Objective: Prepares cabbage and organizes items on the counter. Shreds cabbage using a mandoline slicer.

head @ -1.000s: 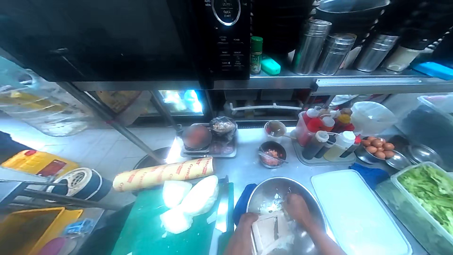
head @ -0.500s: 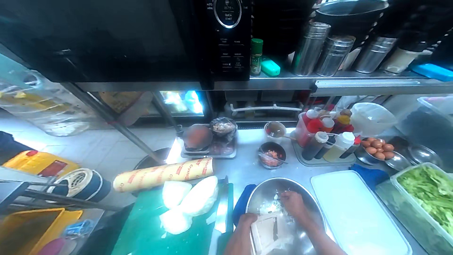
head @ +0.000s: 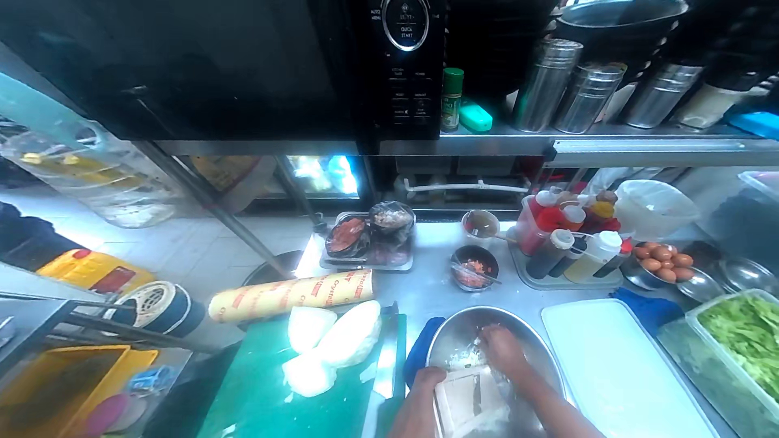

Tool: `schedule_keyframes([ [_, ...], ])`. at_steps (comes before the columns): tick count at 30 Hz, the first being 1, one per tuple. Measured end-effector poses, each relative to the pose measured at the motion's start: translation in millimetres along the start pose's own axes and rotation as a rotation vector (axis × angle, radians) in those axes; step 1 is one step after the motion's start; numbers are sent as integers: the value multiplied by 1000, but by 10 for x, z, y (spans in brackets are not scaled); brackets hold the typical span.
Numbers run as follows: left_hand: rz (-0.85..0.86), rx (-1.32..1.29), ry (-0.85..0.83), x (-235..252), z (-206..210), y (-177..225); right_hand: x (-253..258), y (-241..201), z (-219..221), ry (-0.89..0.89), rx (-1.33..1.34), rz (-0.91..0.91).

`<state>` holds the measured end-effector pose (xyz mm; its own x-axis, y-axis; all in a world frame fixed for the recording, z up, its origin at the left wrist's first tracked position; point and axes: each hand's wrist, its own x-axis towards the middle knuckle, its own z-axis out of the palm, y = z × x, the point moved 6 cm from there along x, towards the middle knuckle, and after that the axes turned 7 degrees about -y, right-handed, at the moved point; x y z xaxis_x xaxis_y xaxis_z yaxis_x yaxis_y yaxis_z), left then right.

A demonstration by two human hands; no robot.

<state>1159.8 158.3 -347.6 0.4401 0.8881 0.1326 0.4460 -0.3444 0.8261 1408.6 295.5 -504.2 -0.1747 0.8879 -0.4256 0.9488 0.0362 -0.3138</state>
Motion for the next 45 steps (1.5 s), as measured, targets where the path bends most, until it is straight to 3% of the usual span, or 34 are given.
schedule_keyframes([
  [10,-37,13,2,3,25,-7,40,-129,111,-195,-91,92],
  [17,-33,8,31,-19,20,-4,-72,241,-229,76,180,123],
  [23,-40,-35,37,-19,56,14,-65,215,-87,-15,115,77],
  [30,55,-89,104,-19,71,96,21,52,156,-72,13,182],
  [32,66,-121,139,-46,1,115,6,80,64,-38,154,186],
  [36,86,-260,294,-157,-351,218,-84,379,-76,158,820,211],
  [39,54,-416,434,-291,-706,288,-177,530,-55,80,1111,159],
  [41,42,-481,515,-348,-918,279,-211,530,-33,0,1031,76],
  [45,19,-506,622,-385,-1154,143,-209,326,-27,-23,380,-10],
])
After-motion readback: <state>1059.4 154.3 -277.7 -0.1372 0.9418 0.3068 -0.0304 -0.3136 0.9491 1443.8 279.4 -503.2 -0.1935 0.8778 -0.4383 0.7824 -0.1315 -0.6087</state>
